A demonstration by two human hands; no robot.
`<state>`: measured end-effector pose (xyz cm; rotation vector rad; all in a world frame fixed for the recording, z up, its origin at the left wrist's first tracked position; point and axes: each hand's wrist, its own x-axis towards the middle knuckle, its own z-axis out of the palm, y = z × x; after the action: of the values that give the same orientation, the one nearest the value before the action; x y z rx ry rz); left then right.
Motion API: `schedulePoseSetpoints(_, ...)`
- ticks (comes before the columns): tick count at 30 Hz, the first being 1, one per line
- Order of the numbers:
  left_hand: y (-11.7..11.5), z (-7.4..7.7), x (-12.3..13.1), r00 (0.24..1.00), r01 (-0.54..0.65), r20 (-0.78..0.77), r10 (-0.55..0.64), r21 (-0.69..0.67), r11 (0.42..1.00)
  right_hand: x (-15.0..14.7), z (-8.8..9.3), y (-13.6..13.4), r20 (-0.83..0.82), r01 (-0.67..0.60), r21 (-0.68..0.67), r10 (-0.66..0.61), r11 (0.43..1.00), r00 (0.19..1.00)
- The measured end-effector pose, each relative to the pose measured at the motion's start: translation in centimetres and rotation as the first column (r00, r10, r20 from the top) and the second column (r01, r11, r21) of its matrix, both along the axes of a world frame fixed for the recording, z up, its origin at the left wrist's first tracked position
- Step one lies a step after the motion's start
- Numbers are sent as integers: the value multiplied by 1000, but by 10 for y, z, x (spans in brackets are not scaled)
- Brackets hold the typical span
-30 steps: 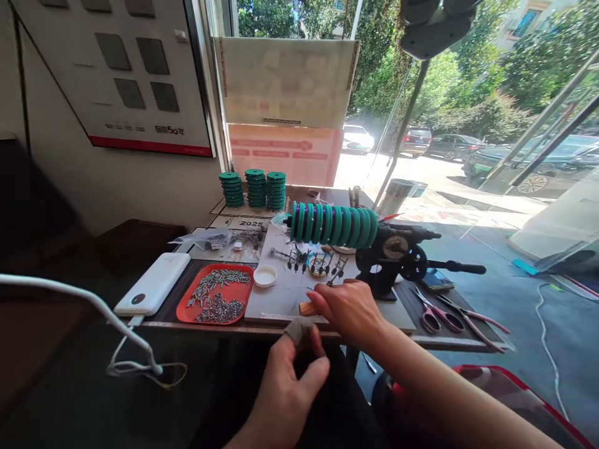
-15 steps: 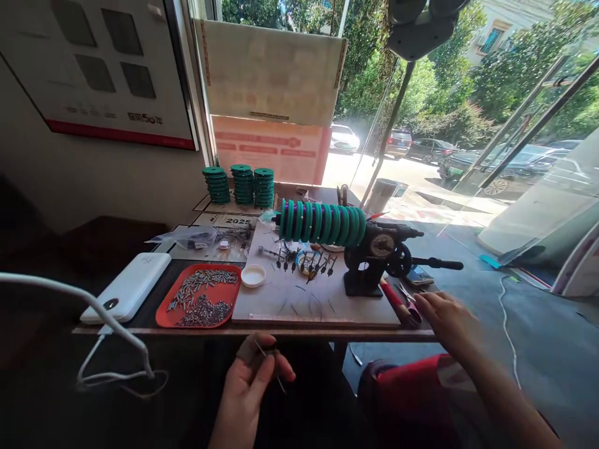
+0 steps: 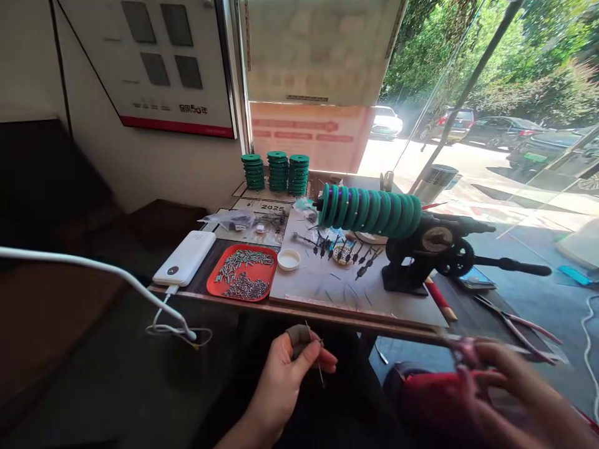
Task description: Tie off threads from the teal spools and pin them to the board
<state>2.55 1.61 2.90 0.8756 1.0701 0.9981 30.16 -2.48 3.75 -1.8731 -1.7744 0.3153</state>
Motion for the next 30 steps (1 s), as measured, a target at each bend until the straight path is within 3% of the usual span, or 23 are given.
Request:
schedulePoseSetpoints(2,-2,2,-1,1000,-12,-17,13,19,1000,-44,-6,-4,-14,-267,-80,267,960,964)
schedulePoseSetpoints(6,-5,3,-4,989,-74,-117,90,140,987,-88,-19,6,128,-326,2,323,945,938)
schedulePoseSetpoints(14,-8,1,-9,967,-93,-211,144,233,968,-91,-2,14,216,-359,35,344,933,914)
schedulePoseSetpoints(18,-7,-1,-10,949,-78,-272,157,281,957,-91,-4,15,246,-387,30,368,922,897)
schedulePoseSetpoints(30,-6,5,-15,835,-2,-490,252,456,890,-93,11,19,312,-406,-14,390,914,866)
